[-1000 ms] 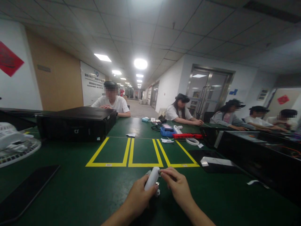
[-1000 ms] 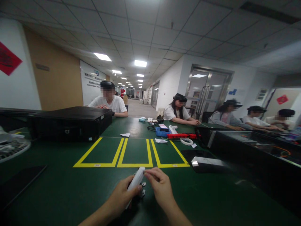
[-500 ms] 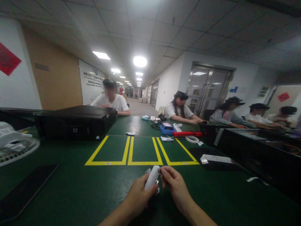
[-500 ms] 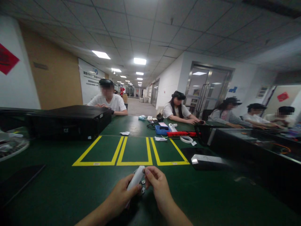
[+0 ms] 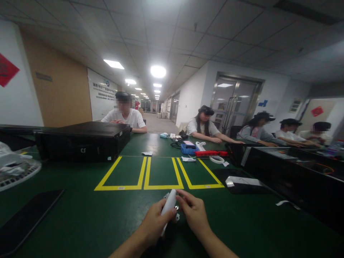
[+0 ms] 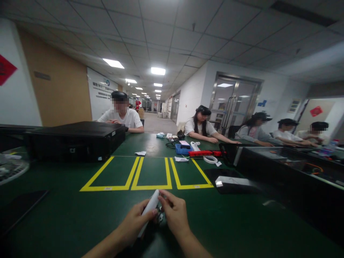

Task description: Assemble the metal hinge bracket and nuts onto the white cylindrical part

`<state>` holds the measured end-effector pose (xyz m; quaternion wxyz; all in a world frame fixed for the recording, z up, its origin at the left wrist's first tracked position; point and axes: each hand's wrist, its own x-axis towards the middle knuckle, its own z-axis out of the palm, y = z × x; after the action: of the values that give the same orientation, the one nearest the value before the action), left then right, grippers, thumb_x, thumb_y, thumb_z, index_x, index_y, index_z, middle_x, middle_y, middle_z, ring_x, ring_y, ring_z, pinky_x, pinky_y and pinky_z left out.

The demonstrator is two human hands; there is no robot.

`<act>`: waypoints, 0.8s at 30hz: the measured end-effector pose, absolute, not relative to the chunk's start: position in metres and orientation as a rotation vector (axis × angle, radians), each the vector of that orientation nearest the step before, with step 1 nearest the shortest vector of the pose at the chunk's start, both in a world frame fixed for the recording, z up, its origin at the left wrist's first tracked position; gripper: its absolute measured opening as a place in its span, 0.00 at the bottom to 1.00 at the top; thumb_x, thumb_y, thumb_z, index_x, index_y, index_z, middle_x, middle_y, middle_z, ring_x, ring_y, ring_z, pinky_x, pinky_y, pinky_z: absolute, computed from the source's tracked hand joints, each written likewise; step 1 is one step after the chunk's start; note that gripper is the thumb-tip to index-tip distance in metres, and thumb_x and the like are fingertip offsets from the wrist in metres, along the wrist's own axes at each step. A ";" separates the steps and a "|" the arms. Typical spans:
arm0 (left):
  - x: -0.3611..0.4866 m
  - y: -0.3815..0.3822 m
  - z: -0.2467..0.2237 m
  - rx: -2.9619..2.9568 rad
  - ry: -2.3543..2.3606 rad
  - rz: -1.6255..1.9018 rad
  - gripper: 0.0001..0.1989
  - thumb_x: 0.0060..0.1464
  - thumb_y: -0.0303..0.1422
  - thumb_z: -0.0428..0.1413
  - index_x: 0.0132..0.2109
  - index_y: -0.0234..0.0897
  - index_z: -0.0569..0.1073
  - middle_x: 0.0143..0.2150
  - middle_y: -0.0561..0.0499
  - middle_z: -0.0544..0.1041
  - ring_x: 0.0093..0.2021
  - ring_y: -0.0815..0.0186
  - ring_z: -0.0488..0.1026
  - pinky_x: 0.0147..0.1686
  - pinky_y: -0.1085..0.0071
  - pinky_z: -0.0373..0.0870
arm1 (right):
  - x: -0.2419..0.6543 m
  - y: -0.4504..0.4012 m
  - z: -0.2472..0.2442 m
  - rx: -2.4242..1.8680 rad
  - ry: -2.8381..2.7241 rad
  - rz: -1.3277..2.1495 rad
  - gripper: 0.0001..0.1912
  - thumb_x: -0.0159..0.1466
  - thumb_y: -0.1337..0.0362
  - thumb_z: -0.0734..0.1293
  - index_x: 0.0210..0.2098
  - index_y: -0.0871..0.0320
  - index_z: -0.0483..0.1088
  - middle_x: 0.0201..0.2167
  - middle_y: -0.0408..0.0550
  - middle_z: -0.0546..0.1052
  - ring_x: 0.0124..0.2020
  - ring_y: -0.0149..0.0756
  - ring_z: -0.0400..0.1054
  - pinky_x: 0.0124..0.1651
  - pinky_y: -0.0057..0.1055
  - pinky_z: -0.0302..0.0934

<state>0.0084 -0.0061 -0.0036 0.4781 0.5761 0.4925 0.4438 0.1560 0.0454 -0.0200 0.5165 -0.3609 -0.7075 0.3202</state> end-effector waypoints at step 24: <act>0.012 -0.003 -0.009 1.312 1.368 1.201 0.22 0.45 0.44 0.53 0.42 0.31 0.70 0.27 0.51 0.72 0.23 0.67 0.67 0.19 0.75 0.60 | 0.173 0.050 0.001 -1.306 -2.431 0.411 0.07 0.64 0.70 0.63 0.35 0.56 0.74 0.36 0.44 0.72 0.38 0.34 0.69 0.36 0.24 0.56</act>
<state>0.0119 -0.0033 -0.0086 0.4338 0.5269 0.5494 0.4821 0.1728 0.0496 0.0006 0.1751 -0.4608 -0.8579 0.1451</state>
